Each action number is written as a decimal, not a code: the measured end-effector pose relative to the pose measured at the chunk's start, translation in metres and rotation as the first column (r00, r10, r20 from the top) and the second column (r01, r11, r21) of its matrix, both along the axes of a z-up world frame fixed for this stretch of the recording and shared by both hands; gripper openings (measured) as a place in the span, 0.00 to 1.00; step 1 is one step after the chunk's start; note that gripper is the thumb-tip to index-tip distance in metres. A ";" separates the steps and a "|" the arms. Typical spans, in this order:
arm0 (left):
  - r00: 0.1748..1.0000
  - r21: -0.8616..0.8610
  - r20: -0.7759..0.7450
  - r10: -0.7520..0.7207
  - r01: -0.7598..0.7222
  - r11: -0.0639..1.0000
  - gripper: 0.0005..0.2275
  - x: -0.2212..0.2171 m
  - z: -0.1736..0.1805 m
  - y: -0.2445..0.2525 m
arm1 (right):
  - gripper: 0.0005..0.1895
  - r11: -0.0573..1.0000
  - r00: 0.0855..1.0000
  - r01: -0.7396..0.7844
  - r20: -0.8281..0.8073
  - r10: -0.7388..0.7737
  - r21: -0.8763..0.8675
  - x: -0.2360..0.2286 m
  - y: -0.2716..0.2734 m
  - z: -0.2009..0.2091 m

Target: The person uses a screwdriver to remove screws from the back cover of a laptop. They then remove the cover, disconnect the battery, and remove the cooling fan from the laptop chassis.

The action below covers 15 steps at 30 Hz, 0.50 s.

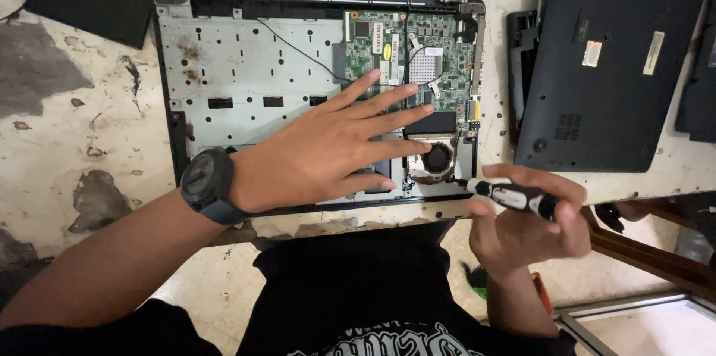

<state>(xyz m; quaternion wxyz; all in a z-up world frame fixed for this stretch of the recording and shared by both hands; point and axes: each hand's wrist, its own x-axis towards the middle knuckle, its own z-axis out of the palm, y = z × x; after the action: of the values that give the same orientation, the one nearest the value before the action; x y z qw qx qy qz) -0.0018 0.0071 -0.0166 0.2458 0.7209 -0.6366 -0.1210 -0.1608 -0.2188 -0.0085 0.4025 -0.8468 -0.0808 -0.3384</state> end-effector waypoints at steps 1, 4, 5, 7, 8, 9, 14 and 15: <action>1.000 -0.002 -0.018 0.002 -0.002 1.000 0.26 0.000 0.001 0.000 | 0.36 1.000 0.999 -0.005 0.051 0.005 -0.009 0.001 -0.002 -0.002; 0.999 -0.005 -0.040 0.008 -0.009 1.000 0.26 0.000 0.002 0.000 | 0.36 1.000 1.000 -0.010 0.021 0.010 -0.005 -0.003 0.000 0.001; 0.999 -0.009 -0.046 0.008 -0.008 1.000 0.26 0.000 0.002 0.000 | 0.32 1.000 0.998 -0.004 -0.063 0.004 0.007 -0.006 0.003 0.003; 0.999 -0.009 -0.051 0.003 -0.004 1.000 0.26 0.000 0.002 0.000 | 0.38 0.998 1.000 -0.024 -0.003 0.024 -0.062 -0.001 -0.006 0.000; 0.998 -0.008 -0.056 0.003 -0.003 1.000 0.26 0.001 0.002 0.000 | 0.45 0.990 0.997 -0.045 0.055 0.052 -0.132 0.003 -0.011 -0.002; 0.999 -0.008 -0.055 0.003 -0.003 1.000 0.26 0.001 0.002 -0.001 | 0.45 0.990 0.997 -0.045 0.056 0.052 -0.133 -0.004 -0.013 -0.005; 0.998 -0.002 -0.057 -0.002 0.001 1.000 0.26 0.001 0.002 0.000 | 0.34 0.996 0.992 -0.092 -0.090 0.094 0.020 -0.009 -0.003 0.006; 0.998 -0.003 -0.058 -0.001 0.001 1.000 0.26 0.001 0.002 0.000 | 0.34 0.996 0.991 -0.092 -0.092 0.094 0.019 -0.011 -0.004 0.006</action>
<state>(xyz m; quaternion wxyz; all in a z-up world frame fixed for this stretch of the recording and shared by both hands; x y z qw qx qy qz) -0.0012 0.0073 -0.0142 0.2650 0.7163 -0.6299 -0.1412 -0.1719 -0.2226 -0.0028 0.4275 -0.8537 -0.0989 -0.2803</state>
